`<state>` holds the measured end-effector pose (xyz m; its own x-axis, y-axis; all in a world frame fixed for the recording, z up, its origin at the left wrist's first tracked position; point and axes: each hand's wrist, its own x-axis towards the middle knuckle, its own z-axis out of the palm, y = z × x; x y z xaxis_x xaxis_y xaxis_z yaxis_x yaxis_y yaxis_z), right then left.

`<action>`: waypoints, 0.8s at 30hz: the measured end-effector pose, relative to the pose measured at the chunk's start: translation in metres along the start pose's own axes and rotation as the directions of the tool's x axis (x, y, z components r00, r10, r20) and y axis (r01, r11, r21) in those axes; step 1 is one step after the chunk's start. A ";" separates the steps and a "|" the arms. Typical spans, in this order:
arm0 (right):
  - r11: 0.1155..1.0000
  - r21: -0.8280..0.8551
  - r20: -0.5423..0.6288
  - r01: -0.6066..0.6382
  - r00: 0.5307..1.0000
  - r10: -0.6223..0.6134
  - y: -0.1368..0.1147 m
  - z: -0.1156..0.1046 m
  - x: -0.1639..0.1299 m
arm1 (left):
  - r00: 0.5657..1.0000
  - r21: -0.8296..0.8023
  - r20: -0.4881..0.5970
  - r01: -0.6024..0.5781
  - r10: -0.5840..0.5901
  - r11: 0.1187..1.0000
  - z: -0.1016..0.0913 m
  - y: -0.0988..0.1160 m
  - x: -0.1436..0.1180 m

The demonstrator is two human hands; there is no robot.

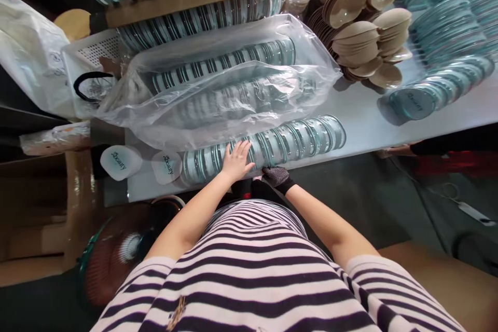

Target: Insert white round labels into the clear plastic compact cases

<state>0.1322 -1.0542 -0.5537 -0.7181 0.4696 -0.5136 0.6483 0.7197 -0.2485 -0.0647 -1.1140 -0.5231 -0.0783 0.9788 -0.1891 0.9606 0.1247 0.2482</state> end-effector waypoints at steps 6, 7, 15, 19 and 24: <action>0.985 0.015 -0.262 -0.173 0.950 0.171 0.030 -0.089 0.023 | 0.999 -0.012 0.016 -0.031 0.032 0.999 -0.001 0.024 0.014; 0.978 -0.023 -0.249 -0.206 0.949 0.194 0.036 -0.108 0.037 | 0.999 -0.014 0.005 -0.052 0.052 0.999 0.001 0.031 0.019; 0.982 -0.191 0.153 0.001 0.988 0.028 0.038 -0.181 0.122 | 0.998 0.023 -0.040 -0.042 0.043 0.999 0.016 0.052 0.039; 0.970 -0.224 0.128 0.099 0.989 -0.072 0.040 -0.180 0.114 | 0.999 -0.023 -0.049 -0.011 0.010 1.000 0.017 0.049 0.038; 0.967 -0.245 0.101 0.072 0.994 -0.048 0.048 -0.175 0.110 | 0.999 -0.051 -0.050 0.018 -0.020 0.999 0.014 0.052 0.037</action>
<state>0.0400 -0.8791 -0.4787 -0.7192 0.3800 -0.5817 0.5133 0.8548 -0.0761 -0.0139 -1.0735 -0.5308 -0.1108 0.9830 -0.1466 0.9441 0.1502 0.2933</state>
